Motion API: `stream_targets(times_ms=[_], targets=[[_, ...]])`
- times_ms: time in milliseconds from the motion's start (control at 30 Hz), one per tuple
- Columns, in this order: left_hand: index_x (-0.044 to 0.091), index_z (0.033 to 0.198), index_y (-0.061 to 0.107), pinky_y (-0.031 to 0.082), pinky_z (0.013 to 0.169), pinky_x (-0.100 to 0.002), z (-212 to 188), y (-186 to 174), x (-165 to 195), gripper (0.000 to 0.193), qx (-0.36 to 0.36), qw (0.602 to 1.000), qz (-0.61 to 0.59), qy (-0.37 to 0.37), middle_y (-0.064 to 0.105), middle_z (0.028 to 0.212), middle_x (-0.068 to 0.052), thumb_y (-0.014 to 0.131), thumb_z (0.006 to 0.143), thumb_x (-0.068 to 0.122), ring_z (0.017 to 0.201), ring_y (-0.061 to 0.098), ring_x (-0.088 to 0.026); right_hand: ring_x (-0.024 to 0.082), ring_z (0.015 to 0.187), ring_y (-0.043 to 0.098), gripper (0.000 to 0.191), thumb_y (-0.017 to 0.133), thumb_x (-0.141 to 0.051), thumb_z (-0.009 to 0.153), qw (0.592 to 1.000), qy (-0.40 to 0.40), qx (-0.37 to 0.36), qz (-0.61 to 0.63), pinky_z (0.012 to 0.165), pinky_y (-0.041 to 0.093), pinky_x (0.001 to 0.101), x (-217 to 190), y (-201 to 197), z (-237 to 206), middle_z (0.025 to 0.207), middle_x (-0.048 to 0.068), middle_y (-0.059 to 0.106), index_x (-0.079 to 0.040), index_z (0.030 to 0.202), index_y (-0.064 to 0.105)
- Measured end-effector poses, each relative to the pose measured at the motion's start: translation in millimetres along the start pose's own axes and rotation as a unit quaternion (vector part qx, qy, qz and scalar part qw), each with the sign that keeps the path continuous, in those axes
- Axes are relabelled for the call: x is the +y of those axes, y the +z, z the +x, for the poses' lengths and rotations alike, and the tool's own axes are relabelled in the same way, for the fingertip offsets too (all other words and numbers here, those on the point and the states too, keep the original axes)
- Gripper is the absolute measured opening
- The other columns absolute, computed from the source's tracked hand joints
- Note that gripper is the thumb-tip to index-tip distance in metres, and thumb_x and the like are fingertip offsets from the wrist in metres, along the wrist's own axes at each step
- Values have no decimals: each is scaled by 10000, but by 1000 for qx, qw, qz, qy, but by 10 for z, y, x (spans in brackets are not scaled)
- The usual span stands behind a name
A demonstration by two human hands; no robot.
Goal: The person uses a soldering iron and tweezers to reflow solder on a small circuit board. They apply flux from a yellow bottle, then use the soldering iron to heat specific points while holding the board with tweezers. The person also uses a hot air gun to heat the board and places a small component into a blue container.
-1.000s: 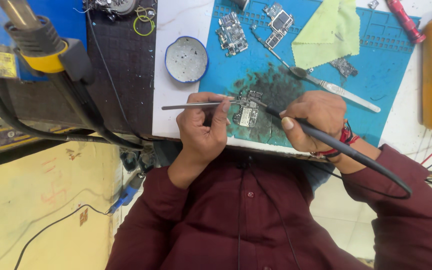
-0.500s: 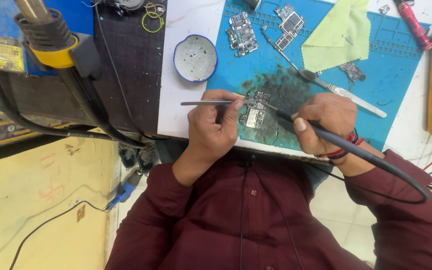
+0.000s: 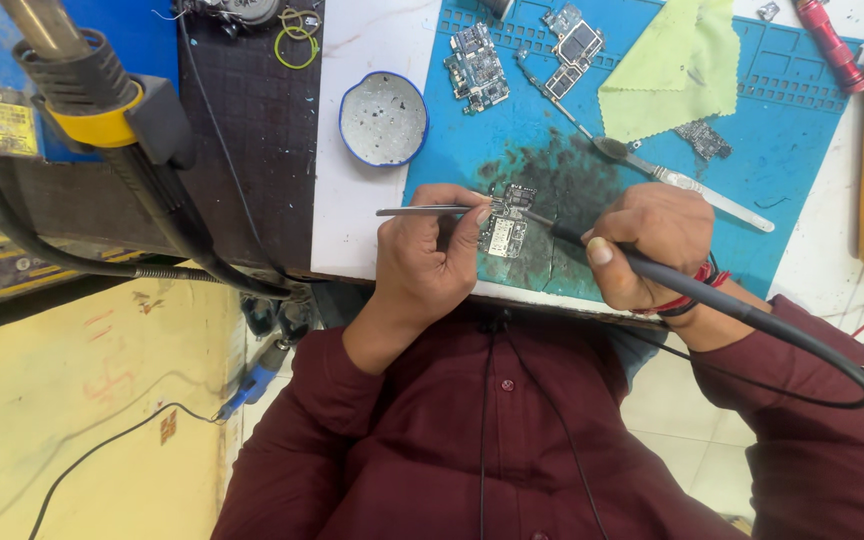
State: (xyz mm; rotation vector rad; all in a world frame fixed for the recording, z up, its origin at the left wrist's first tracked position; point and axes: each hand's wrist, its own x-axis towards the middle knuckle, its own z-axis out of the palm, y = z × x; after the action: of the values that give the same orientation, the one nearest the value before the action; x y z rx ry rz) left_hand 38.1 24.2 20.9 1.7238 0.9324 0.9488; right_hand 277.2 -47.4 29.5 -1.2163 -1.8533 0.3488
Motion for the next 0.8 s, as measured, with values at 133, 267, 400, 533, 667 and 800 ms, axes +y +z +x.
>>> stream_targets(times_ms=[133,267,400,533,667,800], targets=[[44,1100,624,519,625,-252,3,-2,-5,94,-2,1000,3,2,741,904,-51,689,1045,85,698,688,-100,236,599,618,85,616,-82,938,1000,-4,0,0,536,467,343,4,7,4,726,47,657,-73,873,562],[46,1115,616,532,641,-250,1,-1,-12,102,-3,1000,0,8,747,930,-52,685,1052,87,724,701,-97,234,589,612,88,619,-82,931,1000,-6,6,-4,556,459,359,8,12,4,715,42,658,-75,862,565],[43,1108,622,523,624,-249,1,-3,-10,105,-4,1000,3,-6,740,892,-46,693,1043,85,695,691,-93,233,596,618,85,621,-84,936,1000,-6,3,3,532,461,341,11,13,9,714,39,657,-77,868,570],[40,1102,620,524,624,-248,3,-1,-9,105,-2,1000,2,-6,743,898,-49,693,1043,87,692,690,-95,232,589,618,84,618,-84,930,1000,-11,5,7,567,463,364,16,15,18,708,42,657,-75,861,571],[40,1101,622,531,635,-250,0,2,-8,98,2,1000,5,2,737,902,-53,690,1048,88,709,697,-98,228,602,625,92,618,-88,950,1000,-7,-4,9,545,465,342,11,-5,18,722,42,660,-70,873,569],[40,1093,623,528,634,-253,1,5,-4,91,4,1000,14,4,733,894,-53,690,1049,84,702,689,-99,227,590,621,99,617,-85,948,1000,-12,5,16,524,468,334,15,9,23,711,45,655,-72,863,568]])
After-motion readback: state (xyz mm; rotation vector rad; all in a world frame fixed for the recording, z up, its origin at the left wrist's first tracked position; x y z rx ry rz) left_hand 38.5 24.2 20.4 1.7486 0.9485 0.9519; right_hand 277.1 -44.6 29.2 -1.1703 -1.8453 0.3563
